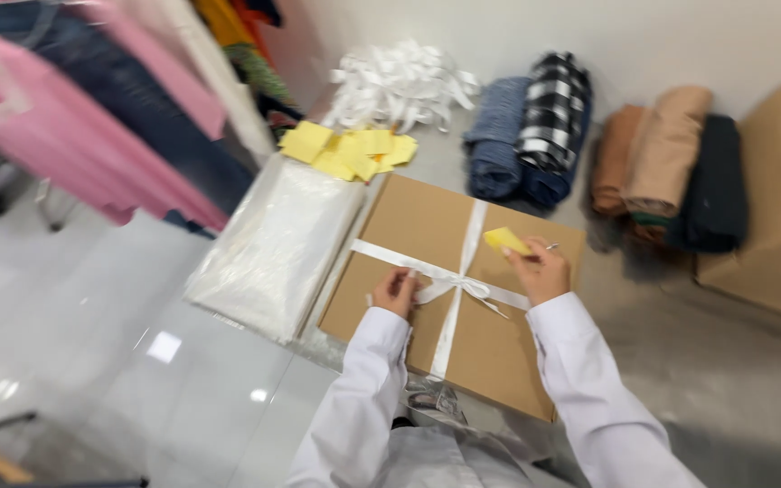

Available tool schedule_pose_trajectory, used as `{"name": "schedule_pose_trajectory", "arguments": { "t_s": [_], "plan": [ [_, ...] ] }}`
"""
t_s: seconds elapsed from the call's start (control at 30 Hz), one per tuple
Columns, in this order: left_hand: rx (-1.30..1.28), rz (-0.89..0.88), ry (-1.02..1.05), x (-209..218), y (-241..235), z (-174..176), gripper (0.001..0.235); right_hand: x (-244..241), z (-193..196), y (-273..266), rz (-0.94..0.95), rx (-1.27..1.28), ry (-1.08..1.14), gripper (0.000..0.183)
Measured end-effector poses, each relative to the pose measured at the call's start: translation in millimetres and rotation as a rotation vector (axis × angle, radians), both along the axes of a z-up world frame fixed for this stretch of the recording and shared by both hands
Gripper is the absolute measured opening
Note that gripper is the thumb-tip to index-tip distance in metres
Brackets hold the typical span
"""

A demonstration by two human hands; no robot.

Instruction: The person places a folded plaid garment onto a clear plastic bag on a metal table, smooths the bag, and then moves a stack of similar bags aside. They then pick up a cardboard box, untie a white ribbon, and place the ribbon on the table before moving the box.

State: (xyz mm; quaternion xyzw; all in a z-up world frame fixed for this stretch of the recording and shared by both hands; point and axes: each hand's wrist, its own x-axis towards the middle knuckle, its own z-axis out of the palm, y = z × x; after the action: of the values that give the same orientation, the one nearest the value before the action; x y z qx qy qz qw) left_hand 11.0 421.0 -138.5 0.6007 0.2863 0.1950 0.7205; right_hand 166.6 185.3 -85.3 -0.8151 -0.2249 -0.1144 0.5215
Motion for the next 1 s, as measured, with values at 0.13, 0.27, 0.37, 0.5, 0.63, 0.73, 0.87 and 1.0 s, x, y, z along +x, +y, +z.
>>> {"name": "schedule_pose_trajectory", "arguments": {
  "t_s": [0.13,0.27,0.37,0.5,0.63,0.73,0.87,1.0],
  "plan": [
    [-0.205,-0.085,-0.054,-10.7,-4.9,17.7,0.035,-39.2,21.4,79.5,0.220,0.136,0.048,0.022],
    [-0.255,-0.075,-0.114,-33.5,18.6,45.0,0.044,-75.2,28.5,127.9,0.495,0.086,-0.068,0.023],
    [-0.254,-0.074,-0.136,-40.8,49.0,62.8,0.041,-78.9,31.3,154.0,0.523,0.054,-0.088,0.021],
    [-0.258,-0.140,-0.169,-28.1,84.7,72.1,0.035,-61.8,39.8,187.4,0.523,0.051,-0.017,0.024],
    [-0.277,-0.243,-0.180,10.0,127.0,64.9,0.044,-31.5,26.8,224.7,0.387,0.053,0.138,0.021],
    [-0.256,-0.279,-0.148,37.6,161.1,68.2,0.046,-4.6,13.7,248.7,0.258,-0.006,0.216,0.016],
    [-0.283,-0.262,-0.094,94.6,212.6,34.8,0.034,24.4,12.1,284.7,0.213,-0.028,0.325,0.020],
    [-0.230,-0.209,-0.095,138.7,259.0,-1.4,0.027,36.1,24.8,313.3,0.235,0.075,0.294,0.022]
  ]
}}
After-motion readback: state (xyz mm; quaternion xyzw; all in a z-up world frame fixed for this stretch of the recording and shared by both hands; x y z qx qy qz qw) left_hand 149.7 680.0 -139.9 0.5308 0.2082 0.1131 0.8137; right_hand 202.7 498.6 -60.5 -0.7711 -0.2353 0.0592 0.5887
